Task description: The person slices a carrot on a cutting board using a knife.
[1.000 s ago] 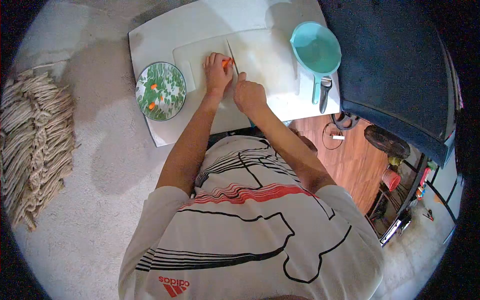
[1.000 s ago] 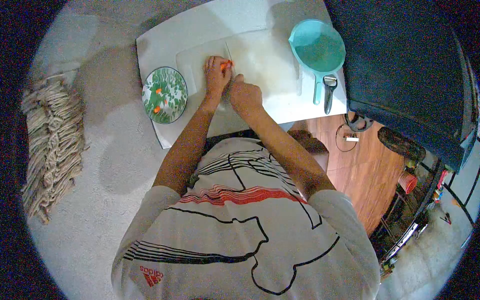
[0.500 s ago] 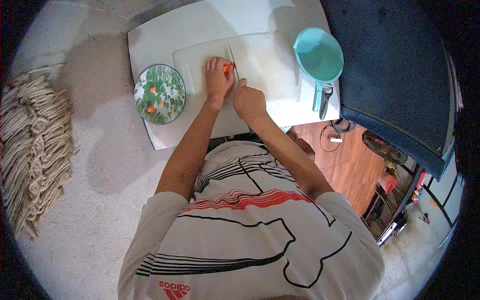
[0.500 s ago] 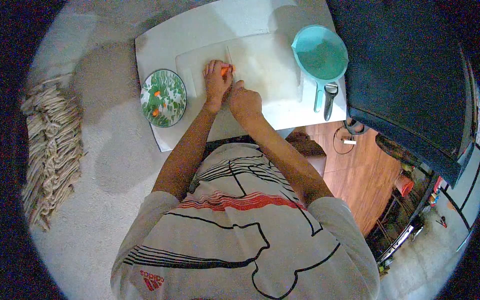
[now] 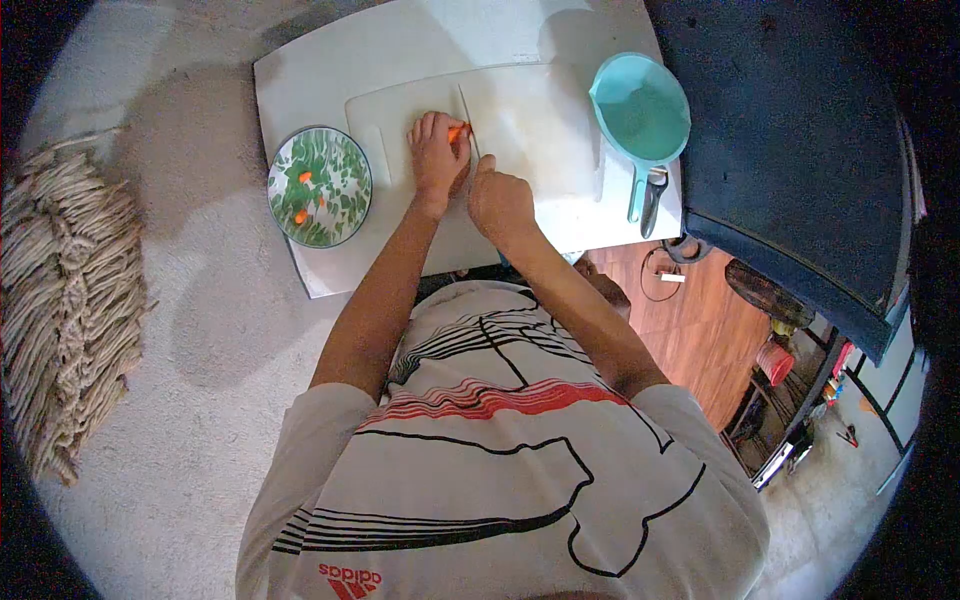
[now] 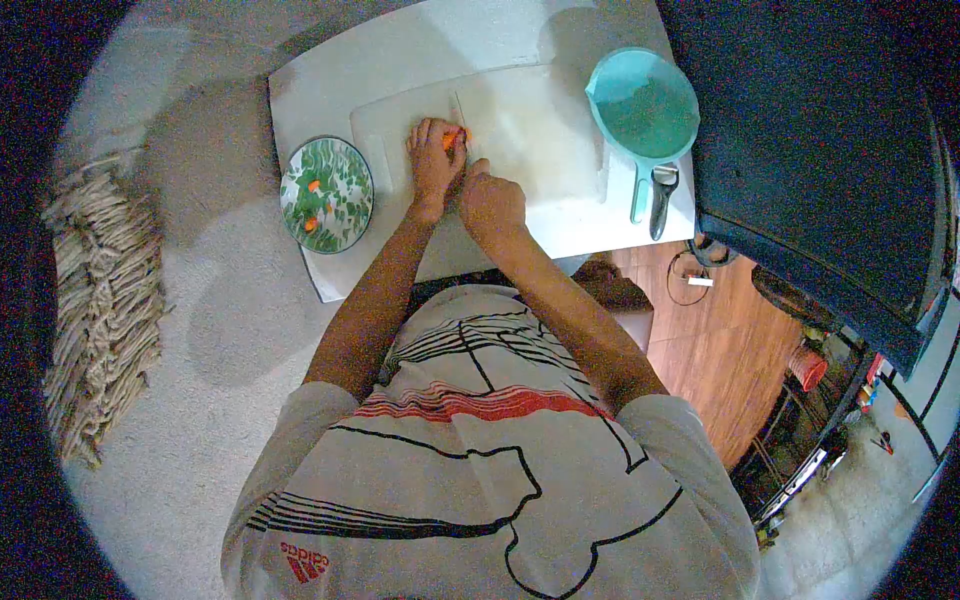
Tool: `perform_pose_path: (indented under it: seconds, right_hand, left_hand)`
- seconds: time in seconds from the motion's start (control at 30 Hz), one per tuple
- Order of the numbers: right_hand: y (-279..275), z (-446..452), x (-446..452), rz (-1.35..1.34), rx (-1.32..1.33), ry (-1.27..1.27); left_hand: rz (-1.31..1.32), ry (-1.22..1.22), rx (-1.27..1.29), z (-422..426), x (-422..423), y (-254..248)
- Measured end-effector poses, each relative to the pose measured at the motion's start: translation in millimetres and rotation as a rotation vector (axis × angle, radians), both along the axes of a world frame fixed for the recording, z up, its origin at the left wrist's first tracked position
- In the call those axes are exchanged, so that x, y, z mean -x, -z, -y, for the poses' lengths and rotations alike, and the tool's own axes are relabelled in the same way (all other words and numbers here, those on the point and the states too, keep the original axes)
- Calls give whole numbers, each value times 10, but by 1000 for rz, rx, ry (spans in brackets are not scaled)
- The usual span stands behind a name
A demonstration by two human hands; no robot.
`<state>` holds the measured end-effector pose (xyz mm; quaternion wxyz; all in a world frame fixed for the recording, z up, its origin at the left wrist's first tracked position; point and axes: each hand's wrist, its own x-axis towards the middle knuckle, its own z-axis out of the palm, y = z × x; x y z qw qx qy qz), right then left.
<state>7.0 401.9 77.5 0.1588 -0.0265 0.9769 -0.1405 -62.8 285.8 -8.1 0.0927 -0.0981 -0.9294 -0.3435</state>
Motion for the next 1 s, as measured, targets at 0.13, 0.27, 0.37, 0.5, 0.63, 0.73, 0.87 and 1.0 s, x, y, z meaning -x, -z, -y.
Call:
perform_pose_path:
  seconds: [0.13,0.27,0.37,0.5,0.63,0.73,0.87,1.0]
  right_hand:
    - [15,1,-4,3,-9,2]
    - [-30,-7,9,18,0,-9]
    - [-11,-2,4,21,-7,-10]
    - [107,-6,-22,-33,10,-20]
    - [206,3,-60,-57,-2,-1]
    - [266,-25,-91,-30,-6,16]
    - [300,-19,-119,-35,31,9]
    - [261,-8,-104,-5,56,35]
  left_hand:
    - [-32,1,11,-3,-5,12]
    - [-23,0,7,0,4,44]
    - [-27,1,8,-4,-1,32]
    - [12,-6,8,-19,-15,-43]
    - [-19,-9,6,-44,-26,-144]
    - [5,-10,-19,-63,-45,-187]
    - [-11,8,-28,-46,-46,-153]
    - [-44,21,-39,-39,-34,-149]
